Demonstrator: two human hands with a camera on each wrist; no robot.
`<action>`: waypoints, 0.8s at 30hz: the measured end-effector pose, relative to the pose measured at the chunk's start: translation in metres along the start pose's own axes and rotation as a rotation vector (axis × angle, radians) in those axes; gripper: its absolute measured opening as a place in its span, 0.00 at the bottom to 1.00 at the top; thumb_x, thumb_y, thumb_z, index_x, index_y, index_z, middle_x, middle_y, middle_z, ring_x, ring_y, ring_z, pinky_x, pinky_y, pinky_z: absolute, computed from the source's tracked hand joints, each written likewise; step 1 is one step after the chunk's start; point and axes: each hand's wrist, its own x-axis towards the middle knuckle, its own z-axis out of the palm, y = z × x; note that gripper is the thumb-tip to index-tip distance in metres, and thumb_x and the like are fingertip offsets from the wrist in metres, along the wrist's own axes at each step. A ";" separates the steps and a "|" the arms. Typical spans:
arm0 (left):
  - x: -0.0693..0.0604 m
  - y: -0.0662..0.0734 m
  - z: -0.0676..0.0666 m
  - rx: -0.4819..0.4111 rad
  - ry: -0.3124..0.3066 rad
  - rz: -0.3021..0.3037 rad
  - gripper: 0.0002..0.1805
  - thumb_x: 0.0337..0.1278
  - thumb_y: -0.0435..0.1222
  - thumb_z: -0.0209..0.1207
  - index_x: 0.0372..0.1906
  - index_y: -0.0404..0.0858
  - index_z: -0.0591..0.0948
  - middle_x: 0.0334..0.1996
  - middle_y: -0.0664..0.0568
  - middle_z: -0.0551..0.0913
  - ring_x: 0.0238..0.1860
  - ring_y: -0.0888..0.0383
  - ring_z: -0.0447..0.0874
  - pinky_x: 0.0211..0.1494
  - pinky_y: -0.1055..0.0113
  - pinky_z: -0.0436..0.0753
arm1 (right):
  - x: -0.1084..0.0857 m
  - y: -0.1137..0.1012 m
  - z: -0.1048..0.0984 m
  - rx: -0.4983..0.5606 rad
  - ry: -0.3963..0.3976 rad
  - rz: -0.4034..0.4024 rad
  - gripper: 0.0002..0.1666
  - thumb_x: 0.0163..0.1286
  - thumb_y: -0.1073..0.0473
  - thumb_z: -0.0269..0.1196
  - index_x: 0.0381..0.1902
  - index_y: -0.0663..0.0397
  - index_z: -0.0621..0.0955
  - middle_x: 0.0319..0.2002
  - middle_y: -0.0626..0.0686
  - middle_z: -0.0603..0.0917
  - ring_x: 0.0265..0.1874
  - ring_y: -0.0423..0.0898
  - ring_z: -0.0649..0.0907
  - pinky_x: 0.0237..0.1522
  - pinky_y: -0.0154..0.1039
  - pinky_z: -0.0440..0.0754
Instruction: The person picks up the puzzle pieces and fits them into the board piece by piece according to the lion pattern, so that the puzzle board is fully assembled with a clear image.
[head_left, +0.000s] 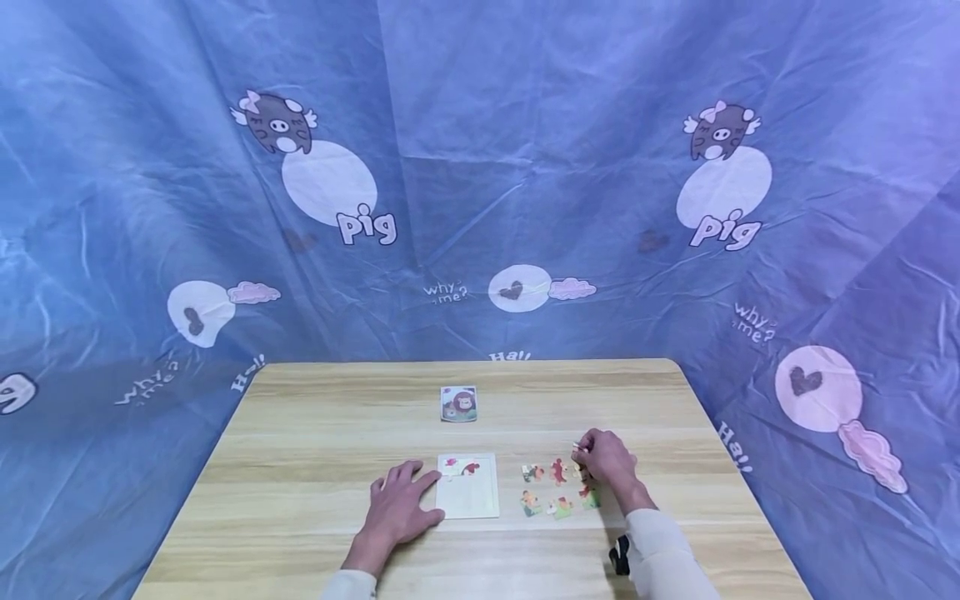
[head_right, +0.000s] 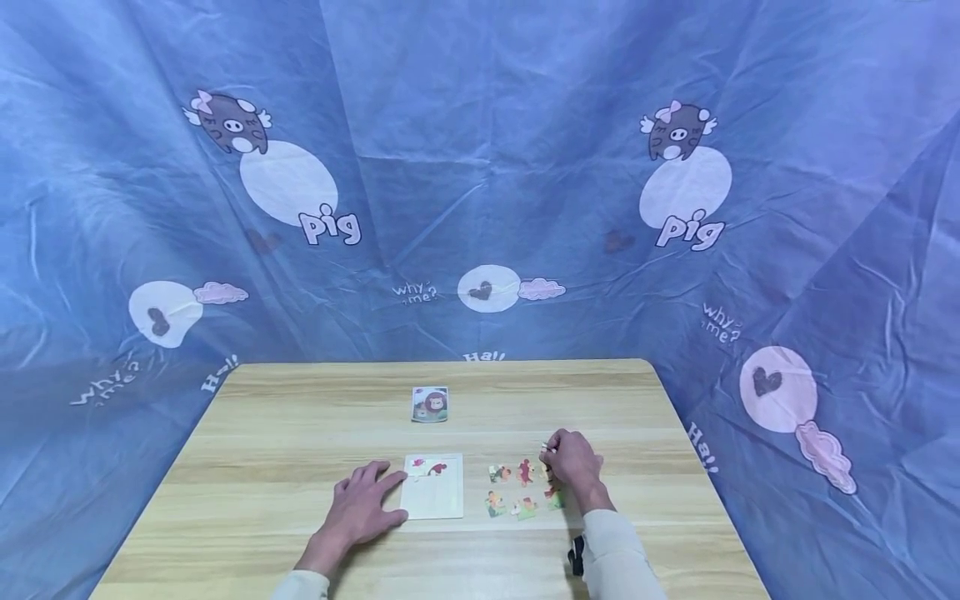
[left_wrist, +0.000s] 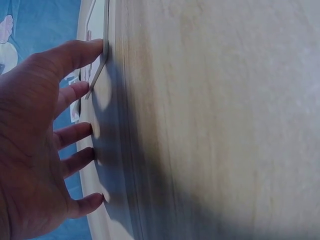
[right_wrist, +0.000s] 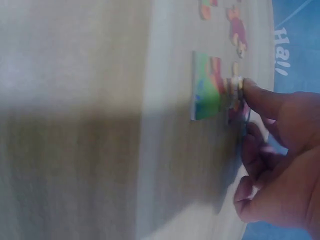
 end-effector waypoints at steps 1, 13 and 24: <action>0.000 0.000 0.000 0.001 -0.001 0.001 0.36 0.38 0.59 0.66 0.59 0.55 0.78 0.63 0.47 0.72 0.64 0.43 0.68 0.61 0.31 0.64 | 0.000 0.000 0.001 0.002 0.006 -0.003 0.13 0.59 0.51 0.69 0.38 0.48 0.79 0.32 0.48 0.82 0.35 0.49 0.79 0.39 0.52 0.69; 0.000 0.000 -0.005 0.002 -0.011 0.001 0.36 0.38 0.59 0.66 0.59 0.54 0.78 0.63 0.46 0.72 0.64 0.42 0.68 0.60 0.31 0.65 | 0.000 0.000 -0.001 -0.006 0.006 0.007 0.18 0.58 0.49 0.70 0.42 0.52 0.80 0.40 0.54 0.82 0.40 0.51 0.80 0.43 0.55 0.70; 0.001 0.000 -0.008 -0.001 -0.006 0.009 0.36 0.38 0.58 0.66 0.59 0.54 0.79 0.63 0.47 0.72 0.63 0.42 0.68 0.58 0.32 0.67 | 0.002 -0.004 0.004 0.049 0.090 -0.078 0.12 0.62 0.49 0.67 0.41 0.45 0.79 0.31 0.45 0.84 0.32 0.46 0.80 0.40 0.51 0.69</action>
